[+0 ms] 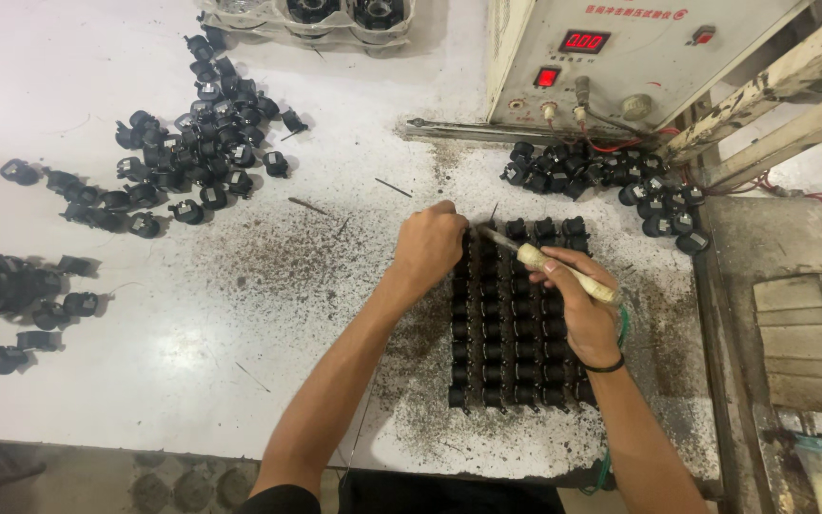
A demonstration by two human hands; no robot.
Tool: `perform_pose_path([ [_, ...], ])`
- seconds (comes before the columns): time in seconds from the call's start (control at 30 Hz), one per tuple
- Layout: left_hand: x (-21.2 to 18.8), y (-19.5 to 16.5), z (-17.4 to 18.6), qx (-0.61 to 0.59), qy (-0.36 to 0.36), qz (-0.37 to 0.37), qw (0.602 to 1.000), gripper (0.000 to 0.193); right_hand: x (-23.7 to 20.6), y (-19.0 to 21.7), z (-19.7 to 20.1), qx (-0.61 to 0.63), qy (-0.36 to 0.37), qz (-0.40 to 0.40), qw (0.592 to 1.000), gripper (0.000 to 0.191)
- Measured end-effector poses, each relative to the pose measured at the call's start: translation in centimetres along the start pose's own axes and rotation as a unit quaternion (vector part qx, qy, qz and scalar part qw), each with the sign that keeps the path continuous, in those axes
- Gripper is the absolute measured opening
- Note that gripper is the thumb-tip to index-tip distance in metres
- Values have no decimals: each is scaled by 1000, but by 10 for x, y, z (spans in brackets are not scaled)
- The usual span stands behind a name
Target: The person uses a soldering iron to apply solder to small black electronic components arranged in a grid on a white workbench. They hold the components with one hand and apply the soldering iron with the other, moving systematically across the grid.
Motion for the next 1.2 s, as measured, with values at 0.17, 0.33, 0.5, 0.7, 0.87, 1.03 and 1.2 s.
perform_pose_path([
  [0.17,-1,2,-2,6,-5,-2,1000,9,0,-1,1,7,-1,5,1000,27],
  [0.33,1,7,-8,-5,24,16,1000,12,0,-2,3,16,-11,-3,1000,27],
  [0.5,-1,8,-7,-1,4,-4,1000,9,0,-1,0,12,-2,1,1000,27],
  [0.7,2,7,-12,29,17,-16,999,8,1,2,-2,6,25,1,1000,27],
  [0.87,3,-24,37,0,-72,0,997,12,2,20,25,57,-17,44,997,26],
  [1.03,15,-114,96,-28,-29,-93,995,13,-1,14,33,69,-30,20,997,24],
  [1.2,65,-137,164,-72,-226,-197,952,14,0,6,30,71,-23,16,997,25],
])
Point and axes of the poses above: each hand's wrist, its own x-axis towards the middle knuckle, its own z-axis out of the back of the hand, y = z × x, the point moved 7 cm from there along x, towards the middle knuckle, and after that the axes turned 2 degrees about -y, right-handed, at the moved point
